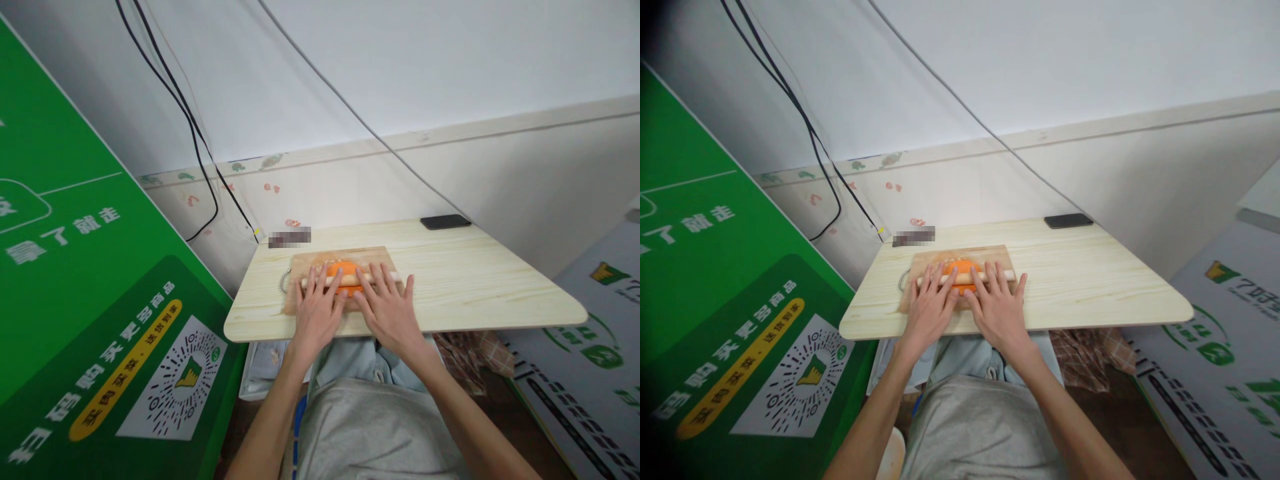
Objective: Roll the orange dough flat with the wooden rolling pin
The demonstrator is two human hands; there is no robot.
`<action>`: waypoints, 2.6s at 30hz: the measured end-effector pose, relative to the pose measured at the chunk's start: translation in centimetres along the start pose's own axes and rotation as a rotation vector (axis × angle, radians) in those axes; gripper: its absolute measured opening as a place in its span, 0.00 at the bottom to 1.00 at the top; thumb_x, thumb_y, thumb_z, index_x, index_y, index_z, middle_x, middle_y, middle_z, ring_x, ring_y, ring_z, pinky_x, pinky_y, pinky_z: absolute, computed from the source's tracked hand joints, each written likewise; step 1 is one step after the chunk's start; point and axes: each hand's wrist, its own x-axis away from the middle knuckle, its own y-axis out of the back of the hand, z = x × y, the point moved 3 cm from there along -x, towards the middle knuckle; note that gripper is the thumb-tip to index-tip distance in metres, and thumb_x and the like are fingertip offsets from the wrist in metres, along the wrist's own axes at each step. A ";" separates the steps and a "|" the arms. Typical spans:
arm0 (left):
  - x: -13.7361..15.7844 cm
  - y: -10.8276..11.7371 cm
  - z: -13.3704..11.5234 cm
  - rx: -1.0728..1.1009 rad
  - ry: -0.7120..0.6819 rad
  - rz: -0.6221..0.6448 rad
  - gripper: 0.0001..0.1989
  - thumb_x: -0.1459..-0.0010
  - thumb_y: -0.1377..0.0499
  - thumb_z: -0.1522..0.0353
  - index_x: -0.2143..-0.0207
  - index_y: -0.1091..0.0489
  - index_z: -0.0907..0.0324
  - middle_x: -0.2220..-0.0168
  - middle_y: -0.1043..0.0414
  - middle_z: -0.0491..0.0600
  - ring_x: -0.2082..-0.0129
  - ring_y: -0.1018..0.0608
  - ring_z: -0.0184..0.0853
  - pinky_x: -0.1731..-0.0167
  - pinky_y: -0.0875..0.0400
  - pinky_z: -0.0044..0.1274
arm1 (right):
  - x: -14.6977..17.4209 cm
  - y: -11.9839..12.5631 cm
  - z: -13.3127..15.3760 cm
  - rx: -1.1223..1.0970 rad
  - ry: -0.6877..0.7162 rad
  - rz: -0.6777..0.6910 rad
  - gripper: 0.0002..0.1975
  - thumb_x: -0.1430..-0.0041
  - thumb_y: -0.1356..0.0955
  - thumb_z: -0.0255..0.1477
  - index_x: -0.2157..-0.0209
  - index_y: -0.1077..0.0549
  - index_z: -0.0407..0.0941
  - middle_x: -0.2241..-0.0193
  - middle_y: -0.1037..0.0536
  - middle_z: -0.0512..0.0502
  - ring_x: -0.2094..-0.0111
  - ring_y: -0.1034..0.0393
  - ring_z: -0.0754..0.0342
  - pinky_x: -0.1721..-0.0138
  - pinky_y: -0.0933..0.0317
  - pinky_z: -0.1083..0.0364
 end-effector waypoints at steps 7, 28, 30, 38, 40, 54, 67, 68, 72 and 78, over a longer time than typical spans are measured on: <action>-6.9 0.1 0.6 0.058 0.079 0.115 0.32 0.22 0.66 0.51 0.25 0.40 0.43 0.21 0.48 0.46 0.19 0.53 0.51 0.27 0.61 0.64 | -6.5 -0.6 -1.1 -0.007 -0.034 0.133 0.32 0.20 0.53 0.40 0.25 0.38 0.49 0.24 0.40 0.34 0.23 0.52 0.34 0.34 0.67 0.12; -3.4 0.1 0.3 -0.018 0.041 0.049 0.29 0.21 0.62 0.52 0.24 0.43 0.40 0.22 0.46 0.45 0.20 0.49 0.48 0.24 0.56 0.56 | -3.0 -0.9 -0.6 -0.017 -0.025 -0.043 0.30 0.20 0.49 0.38 0.26 0.36 0.48 0.25 0.40 0.36 0.23 0.51 0.37 0.27 0.69 0.21; -5.1 0.2 0.6 -0.033 0.041 0.063 0.30 0.21 0.63 0.52 0.24 0.43 0.42 0.22 0.46 0.46 0.20 0.49 0.48 0.24 0.60 0.57 | -4.8 -1.2 -1.0 0.004 -0.001 0.002 0.31 0.20 0.50 0.39 0.25 0.37 0.47 0.25 0.40 0.35 0.22 0.53 0.37 0.28 0.69 0.20; -10.7 0.3 1.4 -0.041 0.058 0.168 0.33 0.22 0.64 0.50 0.22 0.47 0.47 0.22 0.45 0.49 0.21 0.47 0.53 0.24 0.57 0.55 | -10.9 -2.5 -2.6 -0.006 -0.010 0.120 0.32 0.20 0.51 0.43 0.27 0.34 0.48 0.24 0.40 0.37 0.22 0.55 0.34 0.27 0.66 0.23; -10.9 0.3 1.4 -0.046 0.060 0.172 0.33 0.21 0.63 0.51 0.22 0.47 0.48 0.22 0.45 0.48 0.21 0.47 0.52 0.24 0.55 0.53 | -11.2 -2.6 -2.7 -0.018 -0.015 0.134 0.33 0.20 0.51 0.45 0.27 0.34 0.49 0.24 0.39 0.38 0.22 0.54 0.34 0.26 0.63 0.26; -2.1 0.5 0.4 -0.016 -0.027 -0.001 0.29 0.20 0.61 0.55 0.25 0.38 0.47 0.24 0.39 0.46 0.23 0.39 0.45 0.23 0.49 0.43 | -1.4 0.3 -0.7 -0.040 0.048 -0.057 0.32 0.21 0.46 0.46 0.26 0.34 0.47 0.26 0.35 0.37 0.25 0.45 0.40 0.26 0.57 0.38; -8.9 0.3 1.8 -0.066 -0.023 0.109 0.30 0.20 0.62 0.56 0.27 0.35 0.50 0.26 0.37 0.48 0.23 0.41 0.49 0.24 0.50 0.48 | -8.8 -0.8 -1.9 0.005 0.033 0.073 0.30 0.19 0.50 0.38 0.33 0.27 0.45 0.33 0.26 0.36 0.29 0.40 0.40 0.29 0.54 0.38; -9.2 0.4 1.8 -0.066 -0.011 0.114 0.30 0.20 0.62 0.56 0.27 0.35 0.50 0.26 0.36 0.48 0.23 0.41 0.50 0.24 0.50 0.48 | -9.1 -0.8 -1.9 0.003 0.031 0.080 0.30 0.19 0.50 0.37 0.34 0.25 0.45 0.34 0.25 0.35 0.30 0.39 0.39 0.30 0.53 0.38; -8.9 0.5 1.6 -0.050 0.006 0.098 0.29 0.20 0.61 0.56 0.29 0.32 0.50 0.28 0.32 0.47 0.24 0.38 0.50 0.26 0.43 0.46 | -9.0 -0.5 -1.6 -0.006 0.022 0.059 0.29 0.20 0.48 0.37 0.42 0.20 0.46 0.40 0.20 0.36 0.33 0.36 0.39 0.32 0.51 0.39; -5.6 0.4 1.1 -0.025 0.000 0.029 0.26 0.21 0.56 0.56 0.30 0.31 0.49 0.28 0.31 0.46 0.26 0.34 0.46 0.28 0.39 0.41 | -5.6 -0.4 -1.0 -0.024 -0.034 -0.012 0.28 0.20 0.46 0.40 0.34 0.26 0.46 0.33 0.26 0.37 0.29 0.40 0.40 0.29 0.53 0.40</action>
